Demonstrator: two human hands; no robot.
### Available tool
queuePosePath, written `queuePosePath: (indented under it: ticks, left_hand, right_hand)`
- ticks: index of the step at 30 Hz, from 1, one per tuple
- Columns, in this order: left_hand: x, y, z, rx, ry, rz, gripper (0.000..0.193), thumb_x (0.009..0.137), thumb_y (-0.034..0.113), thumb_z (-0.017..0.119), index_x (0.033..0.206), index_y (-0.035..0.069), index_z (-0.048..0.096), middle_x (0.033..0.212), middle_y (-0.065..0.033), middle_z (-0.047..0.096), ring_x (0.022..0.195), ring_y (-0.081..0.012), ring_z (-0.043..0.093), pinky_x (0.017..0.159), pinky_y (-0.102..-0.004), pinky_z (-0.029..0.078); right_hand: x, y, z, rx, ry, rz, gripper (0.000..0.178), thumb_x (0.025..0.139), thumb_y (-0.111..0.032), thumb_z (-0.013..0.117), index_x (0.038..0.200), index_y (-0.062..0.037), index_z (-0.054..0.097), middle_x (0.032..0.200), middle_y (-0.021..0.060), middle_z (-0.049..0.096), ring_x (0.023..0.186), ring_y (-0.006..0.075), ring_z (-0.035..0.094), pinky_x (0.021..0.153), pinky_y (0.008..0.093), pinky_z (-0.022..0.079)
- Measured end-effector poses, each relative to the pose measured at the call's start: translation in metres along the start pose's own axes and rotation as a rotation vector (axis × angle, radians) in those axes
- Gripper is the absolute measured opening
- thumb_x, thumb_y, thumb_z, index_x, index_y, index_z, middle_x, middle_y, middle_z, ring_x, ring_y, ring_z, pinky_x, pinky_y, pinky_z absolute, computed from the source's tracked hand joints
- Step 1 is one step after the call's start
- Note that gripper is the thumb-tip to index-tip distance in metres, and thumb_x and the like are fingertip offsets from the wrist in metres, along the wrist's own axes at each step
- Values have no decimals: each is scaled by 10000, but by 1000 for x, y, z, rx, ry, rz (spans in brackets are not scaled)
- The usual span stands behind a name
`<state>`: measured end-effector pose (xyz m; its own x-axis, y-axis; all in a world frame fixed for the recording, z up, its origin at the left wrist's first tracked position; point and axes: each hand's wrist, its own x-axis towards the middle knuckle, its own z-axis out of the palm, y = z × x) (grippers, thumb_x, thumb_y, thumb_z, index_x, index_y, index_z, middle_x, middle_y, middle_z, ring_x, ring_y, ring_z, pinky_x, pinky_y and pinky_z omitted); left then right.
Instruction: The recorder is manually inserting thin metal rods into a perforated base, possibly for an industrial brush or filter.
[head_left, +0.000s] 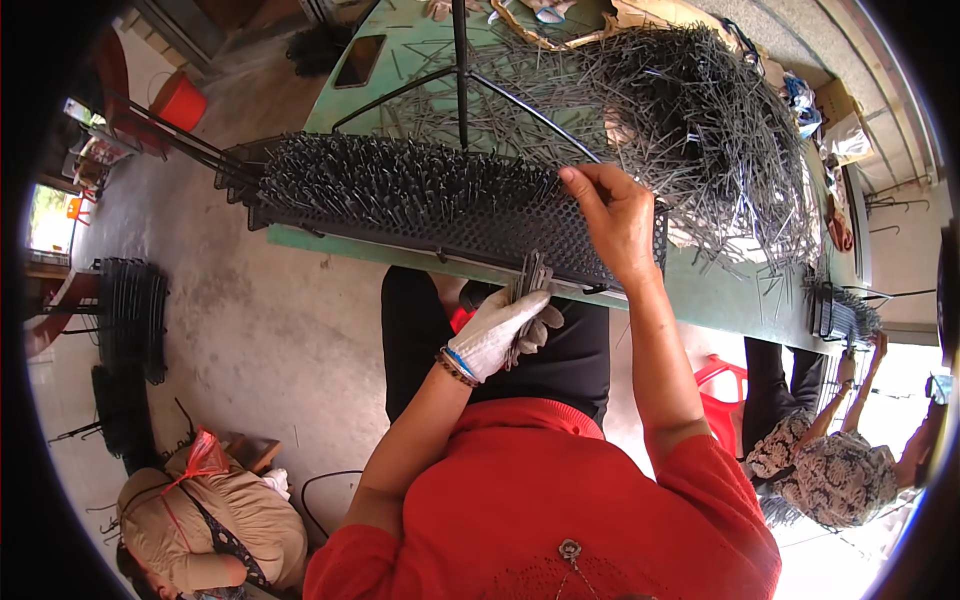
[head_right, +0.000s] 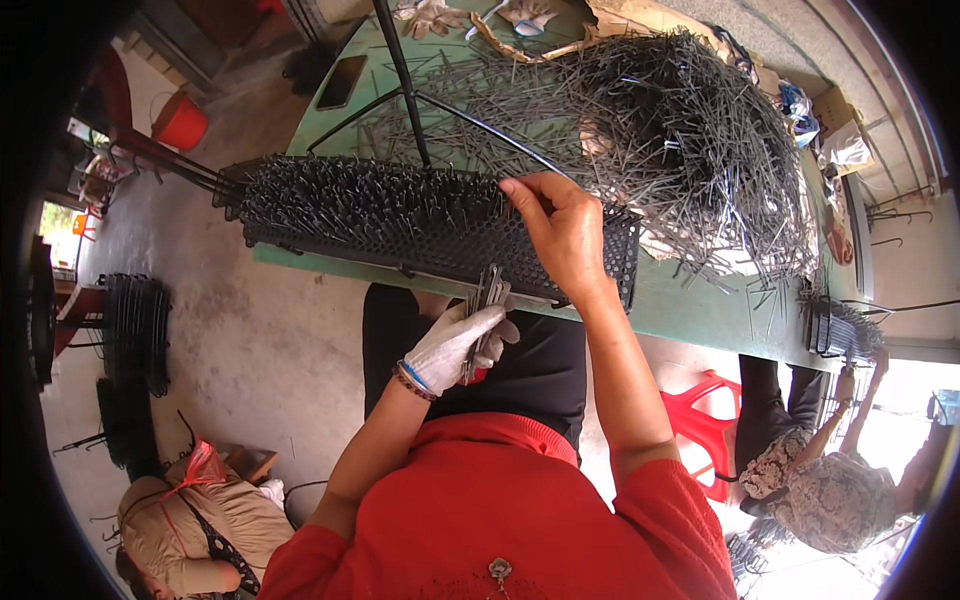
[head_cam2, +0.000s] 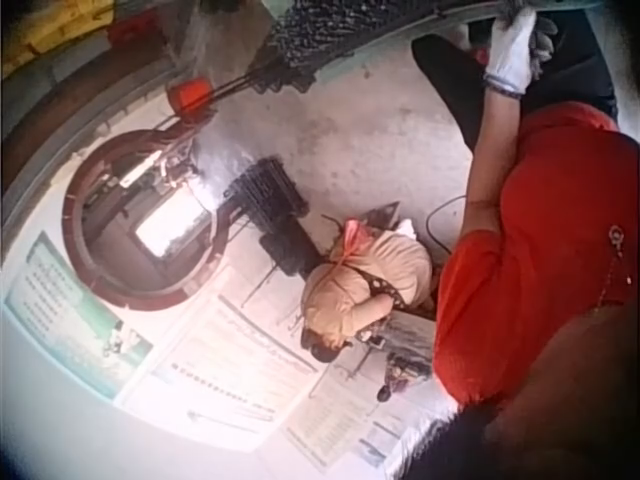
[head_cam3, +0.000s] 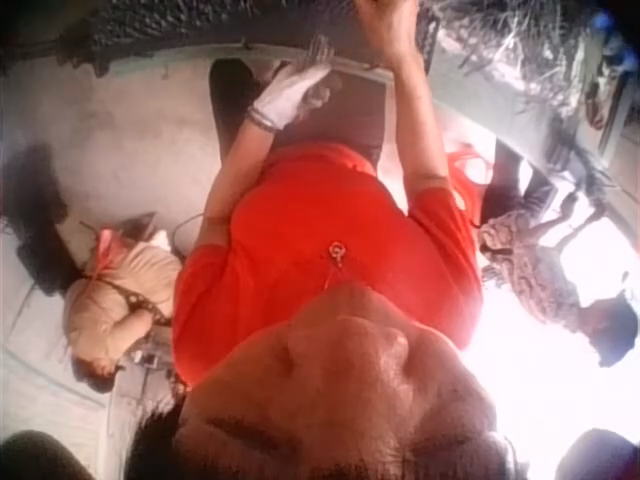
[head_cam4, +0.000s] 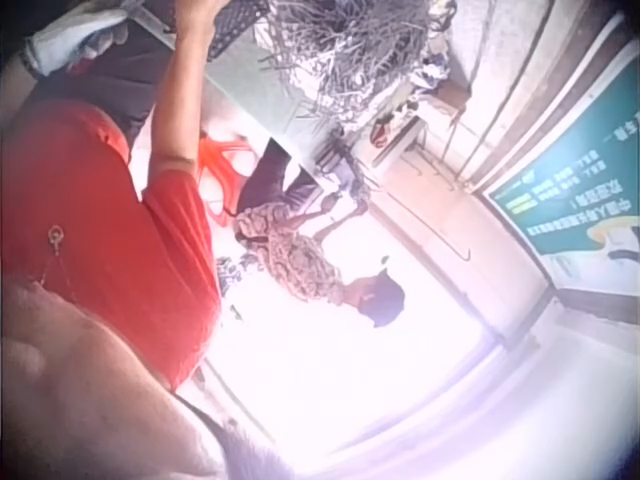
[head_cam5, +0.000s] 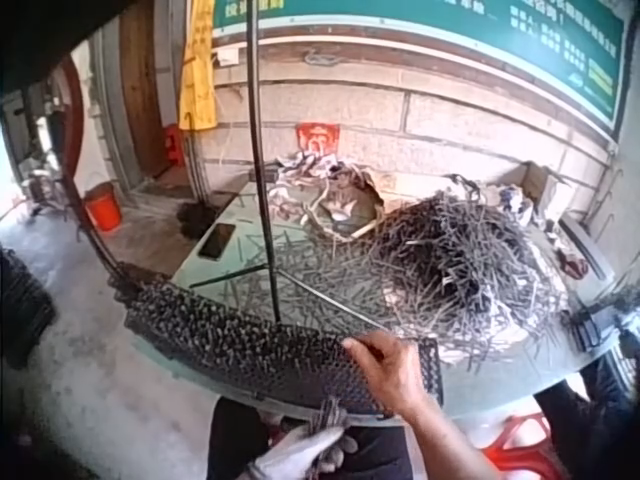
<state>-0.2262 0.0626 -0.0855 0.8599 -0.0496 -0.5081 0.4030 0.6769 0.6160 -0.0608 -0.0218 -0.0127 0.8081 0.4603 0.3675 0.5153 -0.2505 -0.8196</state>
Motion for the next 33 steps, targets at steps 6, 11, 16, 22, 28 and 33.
queuePosePath:
  ticks: [6,11,16,22,28,33]
  left_hand:
    - [-2,1,2,-62,46,-48,246,961,227,557,1118,44,602,859,-100,687,636,-106,644,519,-229,526]
    - [-2,-1,-2,-122,20,-39,238,933,190,599,1113,34,603,875,-111,690,687,-147,670,556,-250,554]
    - [-2,0,-2,-148,15,-21,242,957,181,550,1109,-4,590,873,-127,690,683,-162,677,560,-270,565]
    - [-3,1,-3,-164,2,-20,231,954,177,556,1094,-3,592,874,-128,691,682,-163,677,558,-267,560]
    - [-4,5,1,-138,37,-52,209,951,161,562,1091,8,593,885,-124,690,693,-160,675,569,-256,556]
    - [0,-1,-8,-175,-26,-27,224,957,171,554,1115,13,574,904,-122,679,712,-162,673,581,-258,559]
  right_hand:
    - [4,6,10,-136,103,-181,121,841,-119,719,886,-10,691,744,77,648,605,130,572,554,257,450]
    - [3,15,18,-144,140,-288,94,839,-102,713,878,-20,690,791,84,660,613,174,593,561,270,464]
    - [1,11,19,-124,128,-269,94,838,-97,712,883,-18,689,807,86,666,618,177,599,564,274,471]
    - [-2,10,22,-148,150,-297,93,833,-89,716,880,-14,685,817,91,670,634,181,612,578,273,483]
    - [-5,28,32,-143,122,-365,103,804,-78,731,877,-17,695,818,94,669,672,216,635,592,296,500]
    - [-11,31,35,-316,108,-497,119,773,-81,741,868,-23,698,851,89,662,724,278,643,638,350,517]
